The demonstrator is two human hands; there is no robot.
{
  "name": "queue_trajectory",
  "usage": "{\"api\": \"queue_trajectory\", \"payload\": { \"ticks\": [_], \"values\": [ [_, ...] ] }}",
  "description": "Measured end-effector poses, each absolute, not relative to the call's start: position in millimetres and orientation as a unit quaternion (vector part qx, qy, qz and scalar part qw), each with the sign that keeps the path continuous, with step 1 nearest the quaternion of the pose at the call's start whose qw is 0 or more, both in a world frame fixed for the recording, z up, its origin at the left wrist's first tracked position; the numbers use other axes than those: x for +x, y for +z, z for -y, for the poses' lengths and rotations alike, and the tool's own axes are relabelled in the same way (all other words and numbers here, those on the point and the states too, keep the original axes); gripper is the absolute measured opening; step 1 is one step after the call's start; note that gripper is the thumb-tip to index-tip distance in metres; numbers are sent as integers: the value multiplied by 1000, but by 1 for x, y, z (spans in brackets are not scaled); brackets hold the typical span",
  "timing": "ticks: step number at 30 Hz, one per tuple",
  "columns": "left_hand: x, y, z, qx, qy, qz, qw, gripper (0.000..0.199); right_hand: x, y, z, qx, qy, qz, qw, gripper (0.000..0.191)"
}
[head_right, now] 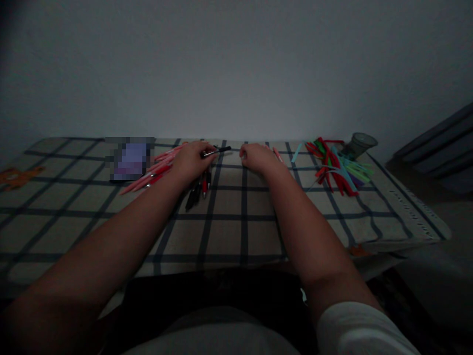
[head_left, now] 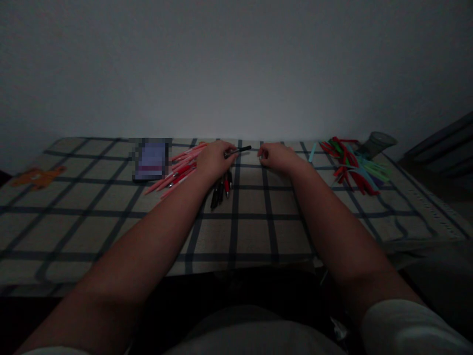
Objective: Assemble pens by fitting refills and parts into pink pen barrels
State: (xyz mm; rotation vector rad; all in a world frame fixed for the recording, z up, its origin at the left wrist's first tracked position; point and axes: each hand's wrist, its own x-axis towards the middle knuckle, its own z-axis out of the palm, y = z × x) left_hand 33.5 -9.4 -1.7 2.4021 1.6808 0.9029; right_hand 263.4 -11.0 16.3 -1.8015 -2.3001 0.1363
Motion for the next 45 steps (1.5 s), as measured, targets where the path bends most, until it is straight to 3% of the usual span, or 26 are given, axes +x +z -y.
{"api": "queue_trajectory", "payload": {
  "ticks": [12, 27, 37, 45],
  "values": [
    [35, 1, 12, 787, 288, -543, 44, 27, 266, 9, 0, -609, 28, 784, 113, 21],
    [33, -2, 10, 783, 300, -544, 32, 27, 271, 9, -4, -612, 38, 782, 109, 25],
    [34, 0, 10, 795, 280, -537, 28, 27, 265, 14, -5, -482, 68, 841, 237, 48],
    [35, -2, 8, 830, 255, -495, 14, 27, 253, 14, -3, -421, 84, 874, 227, 30]
  ]
}}
